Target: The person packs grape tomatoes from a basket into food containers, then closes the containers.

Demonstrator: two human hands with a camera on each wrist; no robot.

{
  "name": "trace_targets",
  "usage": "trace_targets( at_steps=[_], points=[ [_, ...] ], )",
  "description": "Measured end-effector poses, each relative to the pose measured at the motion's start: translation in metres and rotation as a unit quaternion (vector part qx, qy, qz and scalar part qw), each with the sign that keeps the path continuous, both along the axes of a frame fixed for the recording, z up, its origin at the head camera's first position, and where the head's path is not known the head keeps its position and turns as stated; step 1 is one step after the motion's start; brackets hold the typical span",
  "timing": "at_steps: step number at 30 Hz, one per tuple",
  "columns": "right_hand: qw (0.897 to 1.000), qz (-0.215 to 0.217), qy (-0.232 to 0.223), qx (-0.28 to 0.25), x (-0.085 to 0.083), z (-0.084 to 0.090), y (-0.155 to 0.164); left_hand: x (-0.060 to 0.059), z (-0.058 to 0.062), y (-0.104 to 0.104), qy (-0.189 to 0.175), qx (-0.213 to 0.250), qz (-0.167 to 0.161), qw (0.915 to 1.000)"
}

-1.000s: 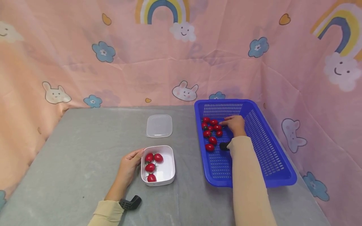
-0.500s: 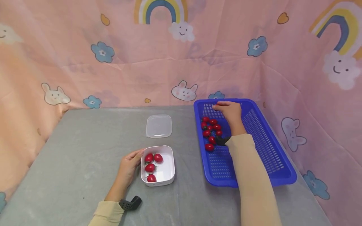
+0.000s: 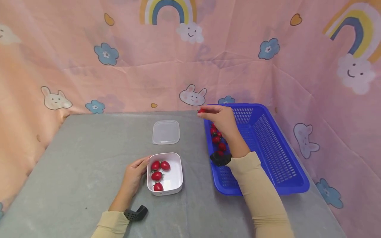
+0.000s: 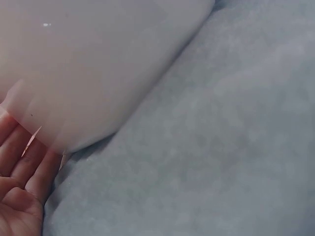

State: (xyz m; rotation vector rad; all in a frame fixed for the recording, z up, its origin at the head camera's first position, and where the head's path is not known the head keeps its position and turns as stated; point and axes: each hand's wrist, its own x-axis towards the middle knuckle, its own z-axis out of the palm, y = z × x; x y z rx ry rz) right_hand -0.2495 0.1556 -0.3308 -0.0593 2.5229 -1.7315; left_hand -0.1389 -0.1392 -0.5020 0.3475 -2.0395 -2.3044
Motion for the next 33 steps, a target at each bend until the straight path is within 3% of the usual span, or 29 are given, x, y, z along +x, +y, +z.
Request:
trace_targets(
  at_steps=[9, 14, 20, 26, 29, 33],
  points=[
    [0.999, 0.043, 0.009, -0.020, 0.034, 0.010, -0.035, 0.000, -0.001, -0.001, 0.001, 0.006, -0.004, 1.0000],
    [0.994, 0.088, 0.010, -0.057, 0.050, 0.005, -0.051, 0.000, 0.000, 0.000, 0.002, 0.008, -0.001, 1.0000],
    [0.993, 0.102, 0.019, -0.063, 0.071, -0.003, -0.069, 0.000, -0.001, -0.001, 0.003, 0.001, -0.004, 1.0000],
    [0.991, 0.117, 0.023, -0.058, 0.088, -0.021, -0.086, -0.001, -0.004, -0.001, 0.010, -0.005, -0.002, 0.9999],
    [0.989, 0.125, 0.012, -0.077, 0.091, -0.035, -0.094, -0.001, -0.003, -0.002, 0.011, -0.002, -0.001, 0.9999],
    [0.991, 0.121, -0.004, -0.060, 0.091, -0.059, -0.102, -0.001, -0.003, -0.002, 0.000, -0.005, -0.004, 1.0000]
  ],
)
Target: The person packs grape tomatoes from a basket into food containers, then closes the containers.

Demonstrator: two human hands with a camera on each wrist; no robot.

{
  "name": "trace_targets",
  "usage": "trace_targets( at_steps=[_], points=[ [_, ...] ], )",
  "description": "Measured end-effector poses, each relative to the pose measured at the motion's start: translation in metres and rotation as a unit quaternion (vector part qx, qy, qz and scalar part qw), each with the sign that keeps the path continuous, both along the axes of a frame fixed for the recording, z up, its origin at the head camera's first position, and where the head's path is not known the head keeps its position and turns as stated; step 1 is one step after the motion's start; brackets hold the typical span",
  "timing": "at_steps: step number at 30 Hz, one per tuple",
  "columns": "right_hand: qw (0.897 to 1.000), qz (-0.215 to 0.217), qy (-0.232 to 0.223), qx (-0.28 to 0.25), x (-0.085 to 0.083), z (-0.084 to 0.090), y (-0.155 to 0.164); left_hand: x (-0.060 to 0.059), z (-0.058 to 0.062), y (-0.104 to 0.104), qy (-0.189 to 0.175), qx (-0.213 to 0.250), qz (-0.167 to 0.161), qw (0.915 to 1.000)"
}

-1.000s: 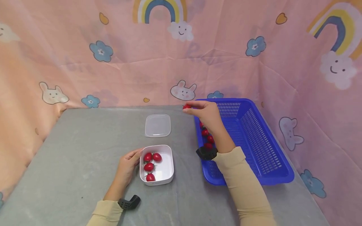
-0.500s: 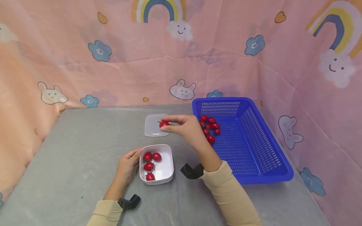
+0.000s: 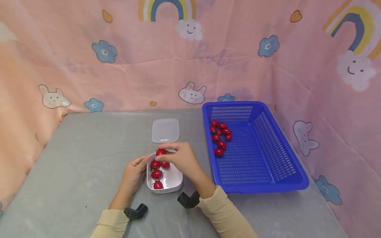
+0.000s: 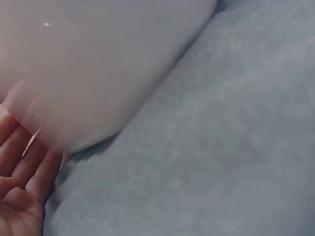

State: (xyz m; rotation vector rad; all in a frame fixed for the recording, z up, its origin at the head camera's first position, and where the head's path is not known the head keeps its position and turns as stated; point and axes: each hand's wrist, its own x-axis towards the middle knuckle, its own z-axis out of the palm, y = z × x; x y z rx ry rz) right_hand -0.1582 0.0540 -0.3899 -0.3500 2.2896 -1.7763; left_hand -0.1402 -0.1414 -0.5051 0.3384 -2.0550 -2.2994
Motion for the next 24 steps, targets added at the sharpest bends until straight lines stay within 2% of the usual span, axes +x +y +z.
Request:
trace_targets(
  at_steps=[8, 14, 19, 21, 24],
  points=[
    [0.998, 0.000, -0.007, 0.061, 0.000, -0.033, -0.011, -0.001, -0.001, 0.000, 0.005, -0.003, -0.002, 1.0000],
    [0.991, 0.004, 0.047, 0.123, 0.003, -0.044, -0.019, 0.000, 0.001, 0.001, 0.013, -0.006, -0.005, 0.9999],
    [0.977, 0.025, 0.112, 0.179, 0.004, -0.049, -0.023, 0.000, 0.001, 0.001, 0.012, 0.002, -0.007, 0.9999],
    [0.972, 0.030, 0.126, 0.197, 0.004, -0.051, -0.024, 0.000, 0.001, 0.000, 0.010, -0.001, -0.008, 0.9999],
    [0.970, 0.031, 0.132, 0.204, 0.005, -0.052, -0.024, 0.000, 0.001, 0.000, 0.009, -0.005, -0.009, 0.9999]
  ],
)
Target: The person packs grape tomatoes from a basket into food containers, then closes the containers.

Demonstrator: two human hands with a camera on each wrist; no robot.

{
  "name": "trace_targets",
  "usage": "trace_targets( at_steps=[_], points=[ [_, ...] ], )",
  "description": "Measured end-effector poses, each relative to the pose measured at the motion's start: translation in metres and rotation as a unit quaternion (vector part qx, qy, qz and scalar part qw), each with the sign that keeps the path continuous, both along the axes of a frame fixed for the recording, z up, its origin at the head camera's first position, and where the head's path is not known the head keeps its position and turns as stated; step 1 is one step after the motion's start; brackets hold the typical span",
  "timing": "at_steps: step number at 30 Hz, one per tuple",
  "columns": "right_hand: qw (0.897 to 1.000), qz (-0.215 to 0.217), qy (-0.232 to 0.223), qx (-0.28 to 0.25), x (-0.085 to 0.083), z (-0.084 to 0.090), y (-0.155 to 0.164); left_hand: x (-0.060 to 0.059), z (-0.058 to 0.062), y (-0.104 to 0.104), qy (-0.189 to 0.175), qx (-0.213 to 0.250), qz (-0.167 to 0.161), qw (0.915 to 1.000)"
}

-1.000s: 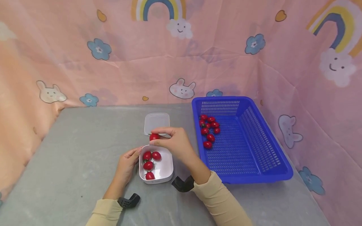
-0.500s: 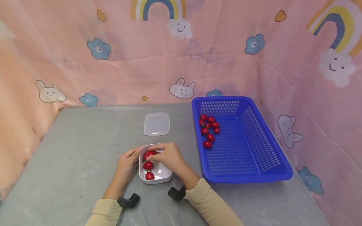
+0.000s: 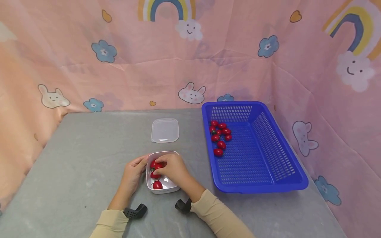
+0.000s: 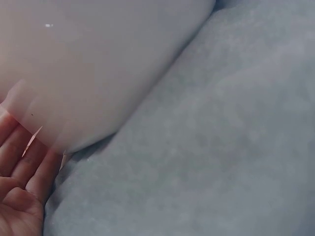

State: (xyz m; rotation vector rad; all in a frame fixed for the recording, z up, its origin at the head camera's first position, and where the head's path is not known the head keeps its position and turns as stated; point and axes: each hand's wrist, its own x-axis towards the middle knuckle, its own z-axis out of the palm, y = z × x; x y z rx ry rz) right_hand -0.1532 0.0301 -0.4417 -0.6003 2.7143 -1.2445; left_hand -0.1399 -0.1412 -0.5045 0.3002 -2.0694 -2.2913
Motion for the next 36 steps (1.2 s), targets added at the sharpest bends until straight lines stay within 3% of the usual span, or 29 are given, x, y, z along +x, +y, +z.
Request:
trace_targets(
  at_steps=[11, 17, 29, 36],
  points=[
    [1.000, 0.002, -0.009, -0.011, 0.000, 0.001, 0.000, 0.000, 0.000, 0.000, -0.002, 0.008, 0.004, 1.0000],
    [0.995, -0.014, -0.069, -0.065, -0.003, 0.009, 0.004, 0.000, 0.001, 0.000, 0.003, 0.013, 0.003, 0.9999],
    [0.977, -0.037, -0.120, -0.174, 0.002, 0.087, 0.031, 0.001, -0.001, 0.001, 0.006, 0.041, 0.012, 0.9991],
    [0.975, -0.068, -0.096, -0.188, 0.000, 0.122, 0.056, 0.000, 0.000, 0.002, 0.001, 0.041, 0.010, 0.9991]
  ],
)
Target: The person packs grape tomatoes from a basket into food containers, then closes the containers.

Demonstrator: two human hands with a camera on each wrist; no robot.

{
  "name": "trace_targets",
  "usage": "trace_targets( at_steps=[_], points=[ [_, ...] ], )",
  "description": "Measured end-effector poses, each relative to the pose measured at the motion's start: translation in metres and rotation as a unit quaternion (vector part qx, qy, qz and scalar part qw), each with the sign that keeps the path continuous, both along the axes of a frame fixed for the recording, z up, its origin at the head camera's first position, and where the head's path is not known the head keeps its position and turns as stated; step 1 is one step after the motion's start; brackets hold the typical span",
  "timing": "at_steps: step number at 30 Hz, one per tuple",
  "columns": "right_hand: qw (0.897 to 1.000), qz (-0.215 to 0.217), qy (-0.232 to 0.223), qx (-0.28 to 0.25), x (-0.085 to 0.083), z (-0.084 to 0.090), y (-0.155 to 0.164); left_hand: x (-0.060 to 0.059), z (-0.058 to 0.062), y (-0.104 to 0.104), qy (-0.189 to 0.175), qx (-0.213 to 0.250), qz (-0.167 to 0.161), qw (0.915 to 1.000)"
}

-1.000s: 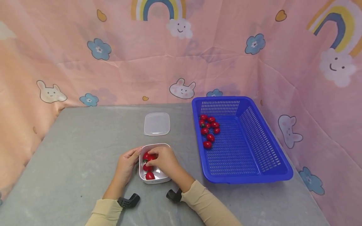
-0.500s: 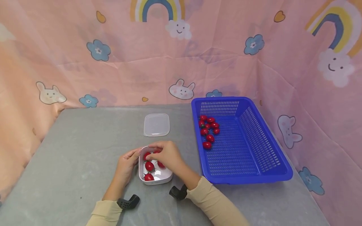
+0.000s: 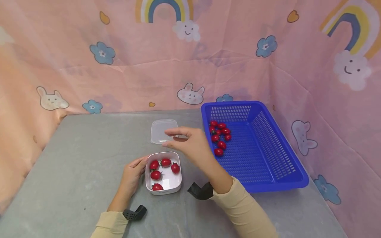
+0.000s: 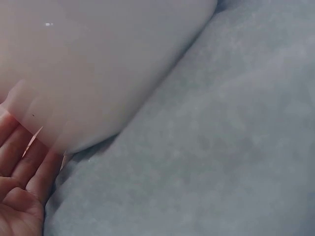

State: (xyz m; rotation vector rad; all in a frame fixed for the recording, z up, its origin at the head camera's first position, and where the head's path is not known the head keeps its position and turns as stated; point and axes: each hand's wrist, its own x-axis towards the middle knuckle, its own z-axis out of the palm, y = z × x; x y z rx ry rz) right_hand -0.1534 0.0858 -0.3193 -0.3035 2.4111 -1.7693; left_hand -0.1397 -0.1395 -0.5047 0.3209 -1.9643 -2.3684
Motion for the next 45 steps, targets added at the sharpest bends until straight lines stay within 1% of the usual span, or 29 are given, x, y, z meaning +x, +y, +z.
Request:
trace_targets(
  at_steps=[5, 7, 10, 14, 19, 22, 26, 27, 29, 32, 36, 39, 42, 45],
  points=[
    [0.999, -0.023, 0.012, 0.038, -0.016, 0.014, 0.022, 0.000, 0.001, -0.001, -0.002, -0.014, 0.000, 0.9999],
    [0.998, -0.026, 0.014, 0.058, -0.025, 0.016, 0.032, 0.000, 0.000, -0.001, -0.005, -0.014, 0.001, 0.9999],
    [0.996, -0.023, 0.014, 0.081, -0.043, 0.012, 0.047, 0.000, 0.000, -0.001, -0.005, -0.015, 0.002, 0.9999],
    [0.995, -0.020, 0.003, 0.100, -0.069, -0.002, 0.070, 0.000, -0.001, -0.001, 0.000, -0.009, 0.002, 1.0000],
    [0.994, -0.030, -0.027, 0.098, -0.095, -0.024, 0.101, 0.000, -0.001, -0.001, 0.007, 0.004, -0.003, 1.0000],
    [0.994, -0.033, -0.047, 0.089, -0.109, -0.038, 0.117, 0.001, -0.002, -0.001, 0.008, 0.003, -0.001, 1.0000],
    [0.992, -0.040, -0.066, 0.100, -0.125, -0.057, 0.137, 0.000, -0.002, -0.002, 0.008, 0.003, 0.000, 1.0000],
    [0.992, -0.042, -0.072, 0.095, -0.128, -0.061, 0.141, 0.000, -0.002, -0.002, 0.008, 0.003, 0.000, 1.0000],
    [0.990, -0.044, -0.087, 0.103, -0.134, -0.068, 0.148, 0.001, -0.002, -0.002, 0.006, 0.005, 0.000, 1.0000],
    [0.987, -0.045, -0.118, 0.100, -0.140, -0.077, 0.158, 0.001, -0.002, -0.001, 0.007, 0.002, 0.000, 1.0000],
    [0.981, -0.058, -0.148, 0.113, -0.144, -0.087, 0.167, 0.000, -0.002, -0.001, 0.005, 0.001, -0.002, 1.0000],
    [0.977, -0.077, -0.154, 0.126, -0.145, -0.095, 0.172, 0.000, -0.001, -0.001, 0.004, 0.001, -0.003, 1.0000],
    [0.972, -0.093, -0.154, 0.150, -0.146, -0.101, 0.176, 0.000, -0.001, -0.001, 0.002, -0.004, 0.000, 1.0000],
    [0.968, -0.093, -0.159, 0.168, -0.146, -0.105, 0.179, 0.000, 0.000, -0.001, -0.002, -0.008, 0.002, 1.0000]
  ],
)
